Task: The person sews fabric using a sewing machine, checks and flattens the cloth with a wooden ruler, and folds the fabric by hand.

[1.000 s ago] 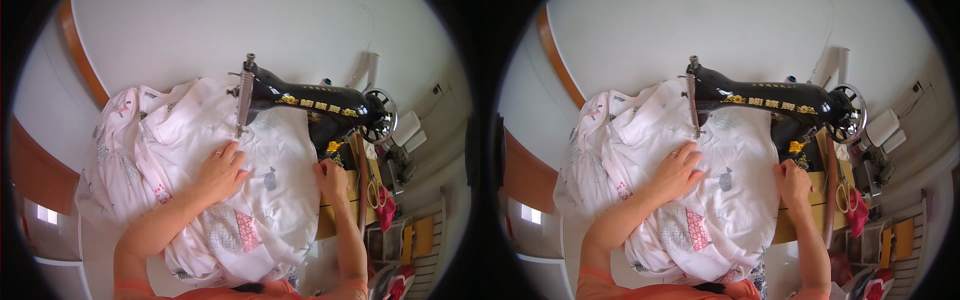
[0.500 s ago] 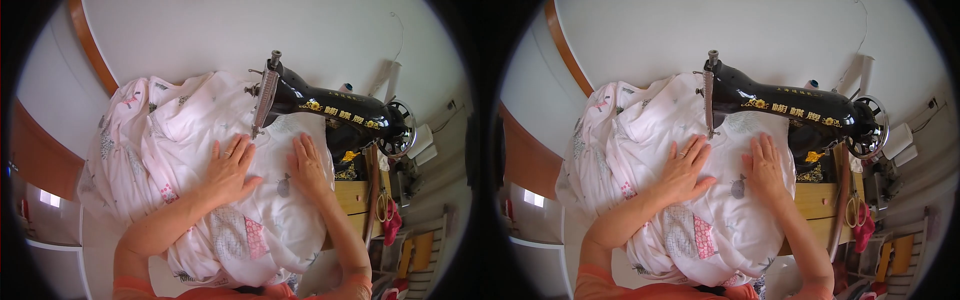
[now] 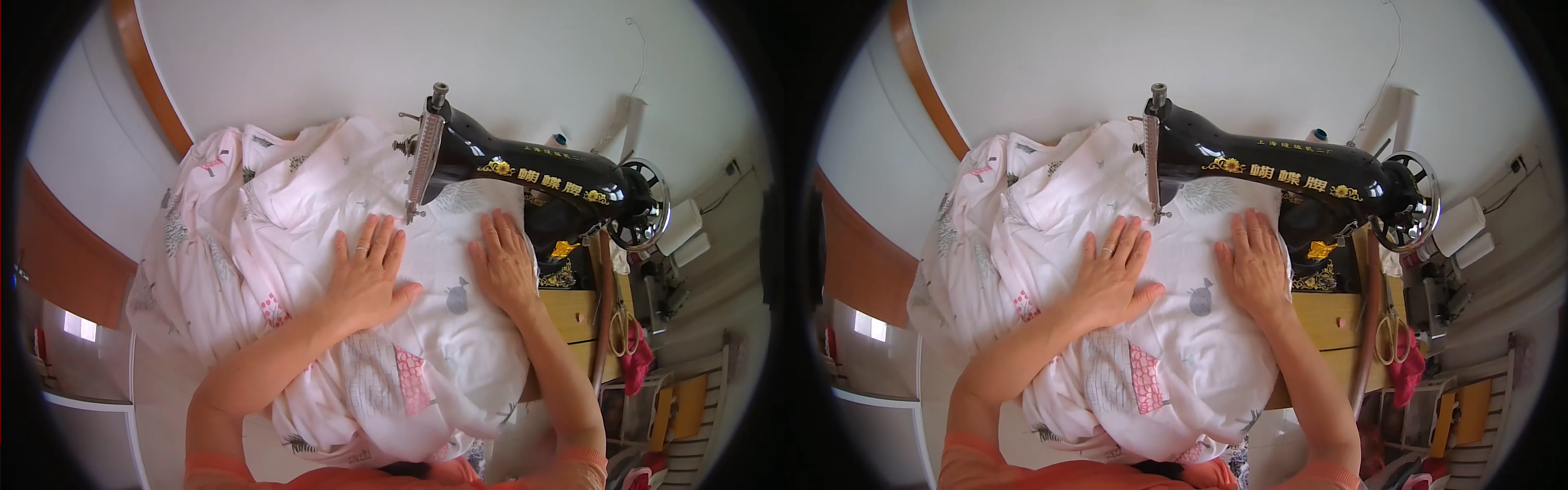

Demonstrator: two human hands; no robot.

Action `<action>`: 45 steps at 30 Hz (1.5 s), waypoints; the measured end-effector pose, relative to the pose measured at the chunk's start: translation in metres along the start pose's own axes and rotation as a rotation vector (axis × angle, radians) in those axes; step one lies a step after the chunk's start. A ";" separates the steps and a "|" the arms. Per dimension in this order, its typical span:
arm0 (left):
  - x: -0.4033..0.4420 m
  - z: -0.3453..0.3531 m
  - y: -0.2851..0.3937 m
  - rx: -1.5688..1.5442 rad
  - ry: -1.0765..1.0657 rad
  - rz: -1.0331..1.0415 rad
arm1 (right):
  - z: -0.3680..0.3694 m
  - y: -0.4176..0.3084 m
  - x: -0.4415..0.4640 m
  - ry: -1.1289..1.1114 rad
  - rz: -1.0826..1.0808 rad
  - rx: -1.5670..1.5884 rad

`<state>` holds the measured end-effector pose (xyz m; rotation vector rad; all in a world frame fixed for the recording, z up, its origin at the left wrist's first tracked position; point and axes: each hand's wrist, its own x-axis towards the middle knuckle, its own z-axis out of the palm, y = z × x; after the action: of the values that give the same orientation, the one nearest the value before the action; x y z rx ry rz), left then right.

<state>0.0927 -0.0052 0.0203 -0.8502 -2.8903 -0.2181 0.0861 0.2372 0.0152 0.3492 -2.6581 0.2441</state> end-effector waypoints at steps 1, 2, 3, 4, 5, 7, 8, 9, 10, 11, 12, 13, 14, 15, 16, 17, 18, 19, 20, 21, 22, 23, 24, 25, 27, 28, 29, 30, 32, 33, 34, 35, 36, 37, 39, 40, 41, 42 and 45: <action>0.000 0.001 0.000 0.005 0.003 0.000 | -0.001 0.001 0.000 0.015 -0.013 0.028; 0.000 0.003 -0.001 0.011 0.004 0.001 | -0.001 0.003 0.000 0.029 -0.025 0.057; 0.000 0.002 -0.001 0.016 0.003 0.002 | -0.001 0.006 0.001 0.037 -0.035 0.083; 0.000 -0.001 -0.001 0.020 -0.011 0.012 | 0.000 0.009 0.001 0.043 -0.044 0.110; 0.000 -0.005 -0.002 0.020 -0.032 0.021 | 0.000 0.011 -0.003 0.043 -0.048 0.139; -0.012 -0.011 0.002 0.001 -0.103 0.068 | -0.017 0.005 -0.015 0.087 -0.052 0.185; -0.019 -0.022 0.005 -0.009 -0.135 0.107 | -0.030 0.002 -0.018 0.117 -0.062 0.206; -0.026 -0.034 0.007 -0.016 -0.165 0.147 | -0.042 -0.001 -0.025 0.110 -0.016 0.228; -0.035 -0.044 0.011 -0.031 -0.183 0.210 | -0.057 -0.005 -0.037 0.105 0.030 0.252; -0.048 -0.054 0.018 -0.050 -0.202 0.274 | -0.072 -0.011 -0.051 0.096 0.076 0.273; -0.061 -0.063 0.025 -0.072 -0.220 0.338 | -0.089 -0.021 -0.067 0.078 0.152 0.248; -0.075 -0.074 0.032 -0.133 -0.243 0.357 | -0.103 -0.029 -0.087 0.058 0.232 0.219; -0.089 -0.086 0.038 -0.195 -0.266 0.380 | -0.113 -0.034 -0.108 0.047 0.275 0.219; -0.099 -0.089 0.041 -0.260 -0.288 0.407 | -0.121 -0.037 -0.129 0.036 0.322 0.214; -0.106 -0.086 0.043 -0.246 -0.212 0.403 | -0.127 -0.040 -0.149 -0.004 0.387 0.242; -0.113 -0.082 0.044 -0.231 -0.134 0.397 | -0.131 -0.046 -0.166 -0.042 0.451 0.270; -0.119 -0.078 0.043 -0.213 -0.057 0.389 | -0.133 -0.053 -0.180 -0.077 0.514 0.300; -0.122 -0.073 0.040 -0.223 -0.003 0.393 | -0.130 -0.058 -0.190 -0.038 0.520 0.288; -0.123 -0.067 0.036 -0.231 0.051 0.401 | -0.128 -0.063 -0.194 -0.042 0.501 0.280; -0.123 -0.063 0.037 -0.242 0.102 0.411 | -0.127 -0.068 -0.196 -0.045 0.487 0.272; -0.122 -0.063 0.042 -0.233 0.187 0.396 | -0.125 -0.072 -0.197 -0.060 0.474 0.279; -0.122 -0.062 0.044 -0.232 0.228 0.394 | -0.121 -0.075 -0.196 -0.072 0.458 0.286; -0.123 -0.061 0.044 -0.229 0.270 0.391 | -0.116 -0.077 -0.196 -0.082 0.428 0.317; -0.124 -0.061 0.044 -0.224 0.312 0.384 | -0.113 -0.080 -0.197 -0.091 0.419 0.373; -0.124 -0.065 0.045 -0.299 0.349 0.361 | -0.113 -0.084 -0.198 -0.271 0.550 0.634; -0.126 -0.064 0.045 -0.327 0.362 0.342 | -0.107 -0.083 -0.202 -0.289 0.603 0.883; -0.127 -0.064 0.045 -0.356 0.374 0.320 | -0.094 -0.081 -0.210 -0.305 0.650 1.134; -0.127 -0.063 0.046 -0.353 0.370 0.314 | -0.085 -0.081 -0.215 -0.321 0.689 1.389; -0.128 -0.064 0.047 -0.348 0.355 0.295 | -0.077 -0.086 -0.217 -0.227 0.766 1.653; -0.129 -0.063 0.048 -0.347 0.355 0.292 | -0.075 -0.089 -0.217 -0.177 0.803 1.785; -0.128 -0.063 0.048 -0.345 0.355 0.290 | -0.079 -0.091 -0.210 -0.103 0.839 2.014; -0.127 -0.063 0.048 -0.343 0.357 0.289 | -0.078 -0.090 -0.210 -0.111 0.826 2.054; -0.127 -0.064 0.048 -0.348 0.342 0.283 | -0.078 -0.088 -0.210 -0.116 0.810 2.094; -0.127 -0.064 0.048 -0.354 0.327 0.278 | -0.078 -0.086 -0.211 -0.118 0.794 2.133; -0.128 -0.066 0.047 -0.372 0.292 0.260 | -0.086 -0.088 -0.212 -0.126 0.743 2.117; -0.130 -0.066 0.046 -0.385 0.271 0.245 | -0.089 -0.089 -0.213 -0.130 0.722 2.109; -0.132 -0.066 0.045 -0.397 0.250 0.229 | -0.085 -0.089 -0.216 -0.065 0.648 2.064; -0.133 -0.066 0.045 -0.402 0.248 0.222 | -0.079 -0.088 -0.219 -0.003 0.577 2.017; -0.134 -0.065 0.045 -0.394 0.243 0.208 | -0.085 -0.092 -0.216 -0.003 0.540 1.884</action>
<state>0.2342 -0.0497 0.0678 -1.0878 -2.5461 -0.8251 0.3345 0.2124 0.0030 0.0892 -1.5521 2.7255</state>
